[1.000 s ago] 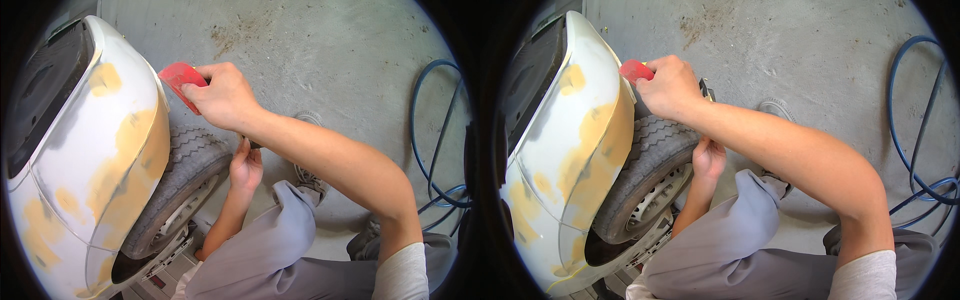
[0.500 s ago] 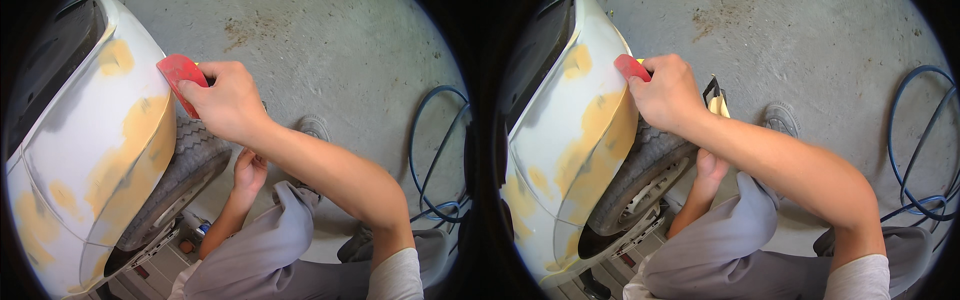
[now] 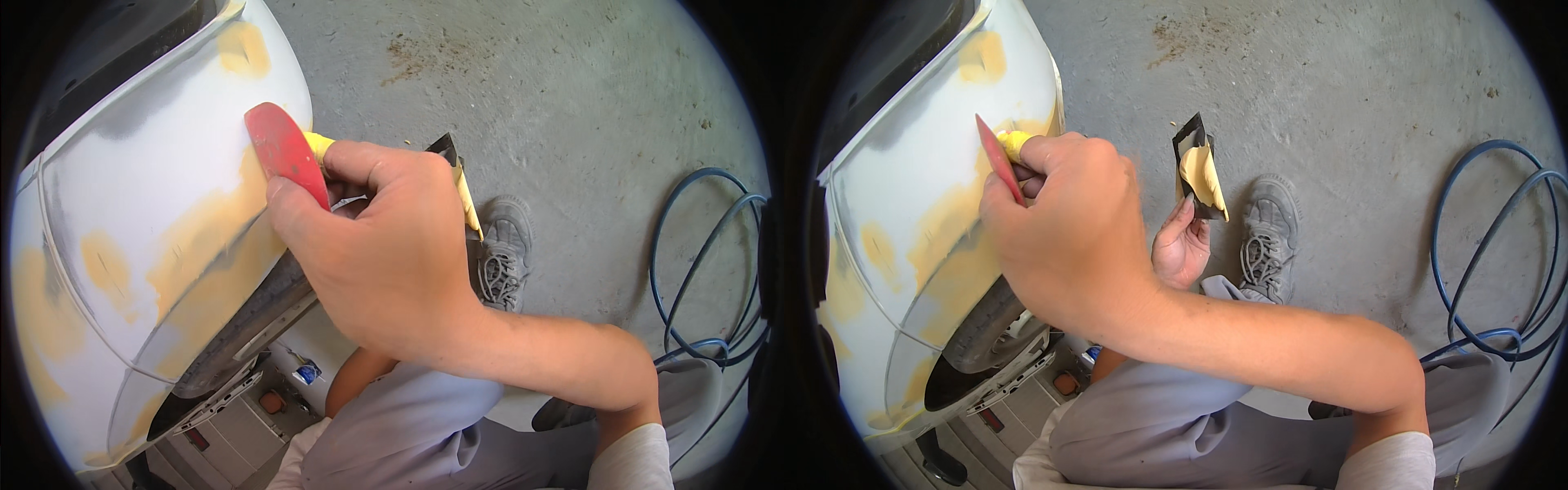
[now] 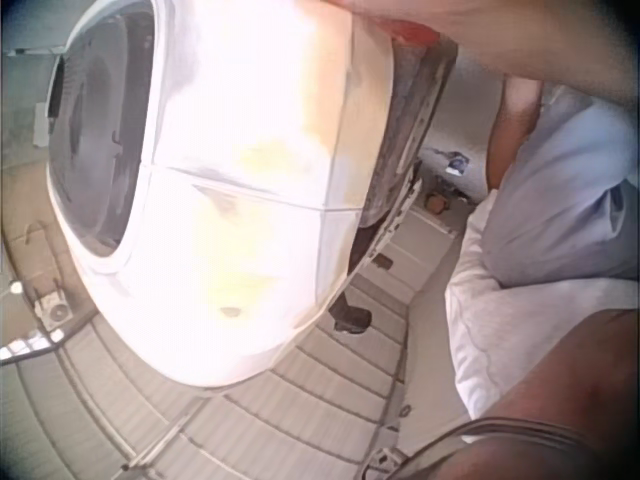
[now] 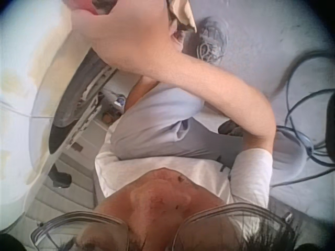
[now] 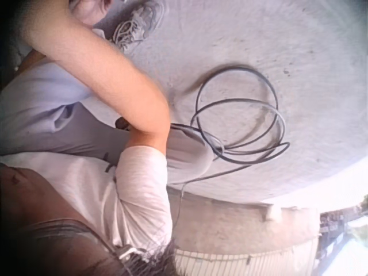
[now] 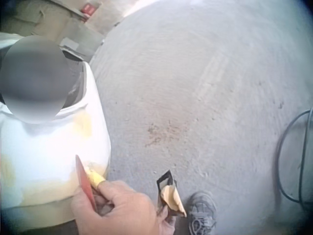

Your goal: The person squeezes yellow body filler onto a metal mixing card, then uses a red spreader to apply the filler to the front fender and bumper of a white vehicle. The person repeatedly scoops filler from the card and smooths it over the surface.

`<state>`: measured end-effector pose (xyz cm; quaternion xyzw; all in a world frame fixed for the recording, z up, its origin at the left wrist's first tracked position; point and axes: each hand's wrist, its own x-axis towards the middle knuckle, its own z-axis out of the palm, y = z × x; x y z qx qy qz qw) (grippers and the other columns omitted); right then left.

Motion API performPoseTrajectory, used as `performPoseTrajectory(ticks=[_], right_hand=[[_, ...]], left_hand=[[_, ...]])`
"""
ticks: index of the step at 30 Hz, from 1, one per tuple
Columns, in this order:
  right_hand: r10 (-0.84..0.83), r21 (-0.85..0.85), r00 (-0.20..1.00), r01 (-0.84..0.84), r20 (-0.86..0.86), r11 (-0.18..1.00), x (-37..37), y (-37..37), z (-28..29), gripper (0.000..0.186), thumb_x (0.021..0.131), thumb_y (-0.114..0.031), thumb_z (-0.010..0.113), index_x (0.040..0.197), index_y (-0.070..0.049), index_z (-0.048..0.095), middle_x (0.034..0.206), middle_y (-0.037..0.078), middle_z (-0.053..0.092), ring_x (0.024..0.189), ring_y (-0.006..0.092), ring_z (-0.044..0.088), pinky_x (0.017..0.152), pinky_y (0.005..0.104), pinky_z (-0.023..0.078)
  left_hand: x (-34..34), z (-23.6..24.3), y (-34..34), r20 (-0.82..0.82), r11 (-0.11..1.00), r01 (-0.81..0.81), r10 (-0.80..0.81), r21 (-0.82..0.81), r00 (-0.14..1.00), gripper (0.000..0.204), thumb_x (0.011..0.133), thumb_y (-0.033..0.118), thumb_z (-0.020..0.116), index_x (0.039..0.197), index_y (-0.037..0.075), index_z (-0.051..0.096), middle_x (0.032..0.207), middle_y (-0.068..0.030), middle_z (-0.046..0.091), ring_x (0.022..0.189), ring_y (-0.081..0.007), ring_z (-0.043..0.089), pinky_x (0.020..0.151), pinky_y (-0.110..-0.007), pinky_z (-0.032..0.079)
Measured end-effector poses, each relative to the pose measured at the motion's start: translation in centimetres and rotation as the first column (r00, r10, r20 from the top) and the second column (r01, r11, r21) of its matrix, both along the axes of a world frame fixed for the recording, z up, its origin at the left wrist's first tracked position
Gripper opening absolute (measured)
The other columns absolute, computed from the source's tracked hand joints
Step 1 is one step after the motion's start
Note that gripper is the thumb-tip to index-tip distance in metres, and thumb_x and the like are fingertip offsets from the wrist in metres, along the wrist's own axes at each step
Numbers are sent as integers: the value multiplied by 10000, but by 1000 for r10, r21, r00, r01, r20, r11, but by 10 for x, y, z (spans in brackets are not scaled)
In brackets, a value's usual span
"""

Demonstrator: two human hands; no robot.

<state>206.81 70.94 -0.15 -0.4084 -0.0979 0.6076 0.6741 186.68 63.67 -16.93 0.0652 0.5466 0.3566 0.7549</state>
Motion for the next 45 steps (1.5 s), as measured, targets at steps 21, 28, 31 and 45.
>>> performPoseTrajectory(ticks=[21, 28, 31, 45], right_hand=[[-113, 279, 457, -315, 882, 907, 112, -81, -114, 288, 769, 10, 788, 1054, 0, 750, 943, 104, 707, 728, 239, 660, 651, 337, 537], [26, 120, 626, -190, 779, 974, 136, -93, -59, 136, 897, 25, 707, 1031, 34, 728, 915, 95, 709, 762, 127, 630, 700, 274, 495], [84, 72, 680, -197, 728, 978, 141, -108, -46, 133, 898, 30, 701, 1028, 33, 729, 907, 71, 710, 760, 109, 616, 701, 270, 486], [175, -47, 630, -215, 757, 976, 203, -146, -17, 159, 969, -34, 677, 1113, 28, 708, 932, 2, 672, 816, 59, 552, 738, 218, 445]], left_hand=[[62, 68, 36, 367, 978, 7, -84, 208, 926, 355, 1082, 134, 491, 1423, 81, 577, 1347, -64, 675, 1067, -128, 690, 726, -196, 553], [113, 74, 36, 285, 897, 109, -249, 429, 926, 289, 1067, 94, 547, 1334, 124, 653, 1285, -26, 710, 1055, -71, 684, 690, -178, 497], [131, 83, 37, 254, 874, 110, -255, 473, 933, 271, 1073, 95, 542, 1308, 112, 675, 1228, -32, 733, 986, -86, 702, 680, -199, 514], [199, 118, 37, 240, 860, 177, -322, 478, 916, 314, 1059, 120, 585, 1351, 21, 646, 1103, -69, 766, 823, -82, 709, 673, -200, 532]])
